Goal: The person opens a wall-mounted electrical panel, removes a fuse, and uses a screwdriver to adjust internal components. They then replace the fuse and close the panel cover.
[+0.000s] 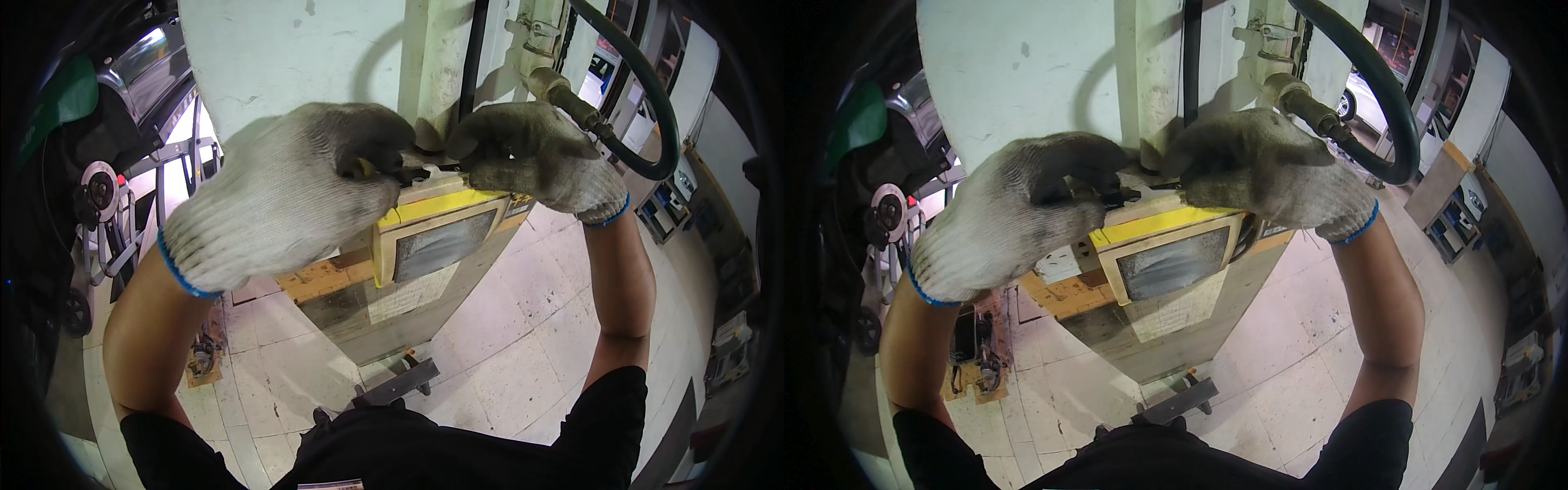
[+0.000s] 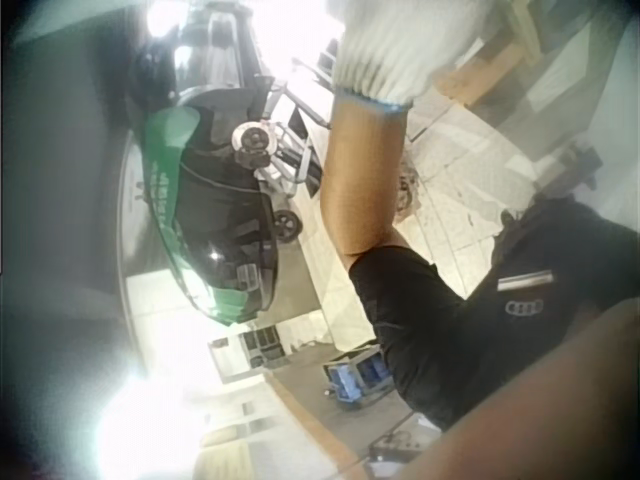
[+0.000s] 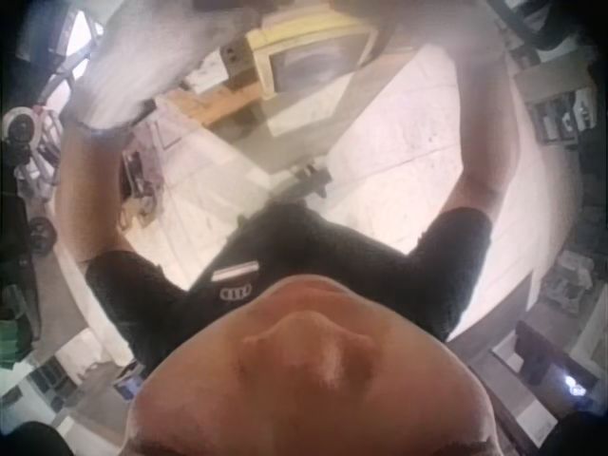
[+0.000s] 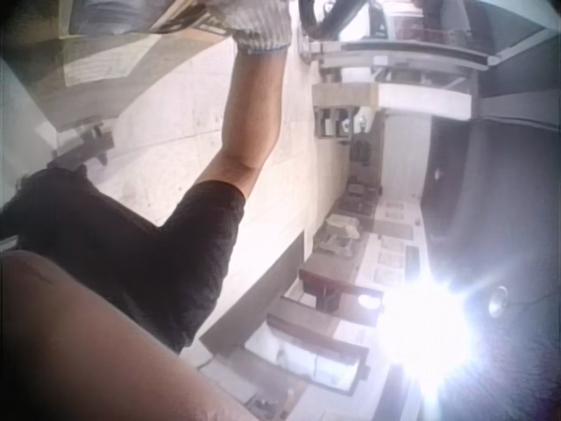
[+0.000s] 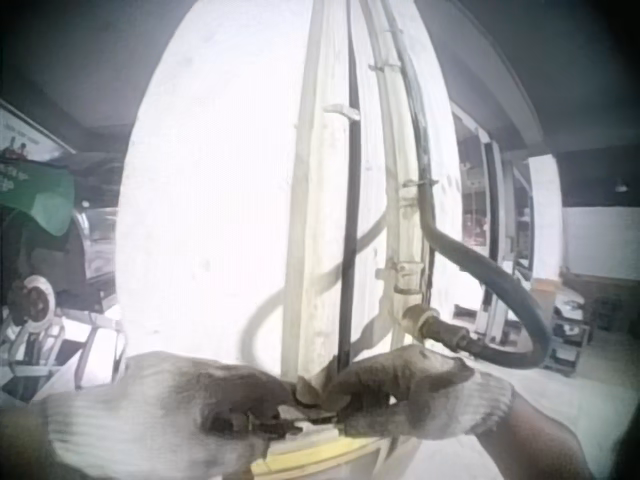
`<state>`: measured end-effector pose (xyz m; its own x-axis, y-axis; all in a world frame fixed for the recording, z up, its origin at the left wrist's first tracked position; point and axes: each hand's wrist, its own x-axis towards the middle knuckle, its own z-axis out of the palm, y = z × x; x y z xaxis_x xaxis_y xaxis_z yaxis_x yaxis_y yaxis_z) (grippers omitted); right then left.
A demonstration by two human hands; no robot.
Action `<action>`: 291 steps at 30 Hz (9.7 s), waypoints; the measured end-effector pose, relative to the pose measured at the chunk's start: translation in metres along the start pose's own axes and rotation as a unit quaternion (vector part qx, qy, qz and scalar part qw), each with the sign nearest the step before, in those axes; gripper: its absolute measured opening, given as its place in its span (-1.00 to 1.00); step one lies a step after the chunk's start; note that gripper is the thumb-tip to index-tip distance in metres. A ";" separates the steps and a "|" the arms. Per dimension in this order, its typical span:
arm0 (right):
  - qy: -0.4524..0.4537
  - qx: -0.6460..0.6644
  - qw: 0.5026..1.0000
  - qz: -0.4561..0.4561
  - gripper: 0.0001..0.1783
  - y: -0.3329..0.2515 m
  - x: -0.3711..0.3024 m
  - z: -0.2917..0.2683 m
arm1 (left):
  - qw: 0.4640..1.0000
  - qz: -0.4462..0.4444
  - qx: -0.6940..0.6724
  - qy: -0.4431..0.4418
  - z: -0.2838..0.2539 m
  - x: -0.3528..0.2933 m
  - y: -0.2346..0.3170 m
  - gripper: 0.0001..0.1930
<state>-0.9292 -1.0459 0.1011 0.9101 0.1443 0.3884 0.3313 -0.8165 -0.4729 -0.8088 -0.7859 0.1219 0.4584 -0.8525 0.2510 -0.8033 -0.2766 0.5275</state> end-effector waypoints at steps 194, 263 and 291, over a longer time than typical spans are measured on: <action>-0.042 -0.252 0.954 0.156 -0.40 -0.089 -0.005 0.025 | 0.845 0.402 -0.353 0.009 0.113 -0.039 -0.128 -0.69; 0.456 0.306 0.797 0.251 -0.40 0.011 -0.093 0.189 | 0.816 0.067 -0.453 0.352 0.212 -0.075 -0.055 -0.69; 0.494 0.190 0.808 0.258 -0.43 0.016 -0.088 0.190 | 0.829 0.088 -0.428 0.350 0.221 -0.080 -0.072 -0.65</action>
<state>-0.9572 -0.9655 -0.0909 0.3717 -0.8307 0.4145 0.1944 -0.3669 -0.9097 -0.8721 -0.7953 -0.1150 0.7112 -0.2980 0.6367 -0.4550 0.4953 0.7400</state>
